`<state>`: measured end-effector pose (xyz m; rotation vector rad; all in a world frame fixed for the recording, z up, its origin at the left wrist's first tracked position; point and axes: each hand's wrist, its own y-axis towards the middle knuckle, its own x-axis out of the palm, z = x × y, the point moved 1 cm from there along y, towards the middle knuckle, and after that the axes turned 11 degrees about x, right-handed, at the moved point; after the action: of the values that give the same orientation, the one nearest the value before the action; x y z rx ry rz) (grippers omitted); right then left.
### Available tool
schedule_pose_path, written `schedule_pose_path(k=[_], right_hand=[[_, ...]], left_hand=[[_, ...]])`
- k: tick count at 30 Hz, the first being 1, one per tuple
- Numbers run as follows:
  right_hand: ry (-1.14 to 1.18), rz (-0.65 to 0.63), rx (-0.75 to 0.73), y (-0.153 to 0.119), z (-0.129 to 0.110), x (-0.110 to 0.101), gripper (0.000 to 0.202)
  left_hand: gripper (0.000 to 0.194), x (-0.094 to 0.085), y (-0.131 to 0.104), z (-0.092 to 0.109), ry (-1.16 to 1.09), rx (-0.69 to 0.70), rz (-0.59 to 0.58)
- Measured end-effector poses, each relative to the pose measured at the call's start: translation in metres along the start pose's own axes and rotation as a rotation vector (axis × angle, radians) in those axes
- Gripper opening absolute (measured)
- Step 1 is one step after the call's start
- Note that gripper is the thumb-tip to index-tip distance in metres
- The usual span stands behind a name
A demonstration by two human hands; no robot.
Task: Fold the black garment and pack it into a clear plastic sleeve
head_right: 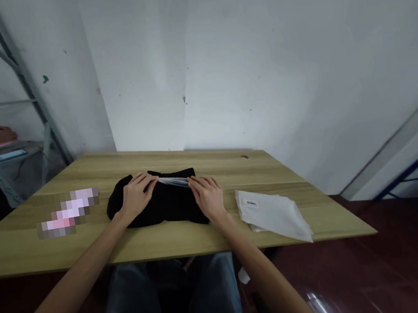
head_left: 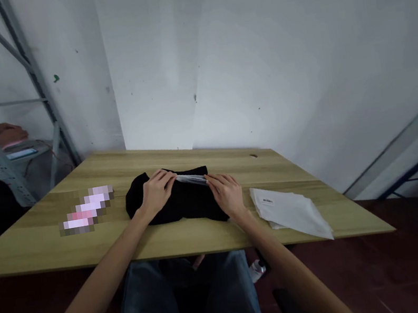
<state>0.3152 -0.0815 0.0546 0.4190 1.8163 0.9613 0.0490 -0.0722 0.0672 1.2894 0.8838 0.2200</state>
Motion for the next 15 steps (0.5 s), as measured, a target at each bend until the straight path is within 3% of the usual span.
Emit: schedule_pose_path(k=[8,15], right_hand=[[-0.04,0.019,0.105,-0.003,0.036,-0.018,0.032],[0.006,0.024,0.155,0.002,0.01,-0.022,0.033]], left_hand=[[0.023,-0.006,0.001,-0.007,0.09,-0.139,0.034],[0.024,-0.002,0.006,0.012,0.075,-0.198,0.039]])
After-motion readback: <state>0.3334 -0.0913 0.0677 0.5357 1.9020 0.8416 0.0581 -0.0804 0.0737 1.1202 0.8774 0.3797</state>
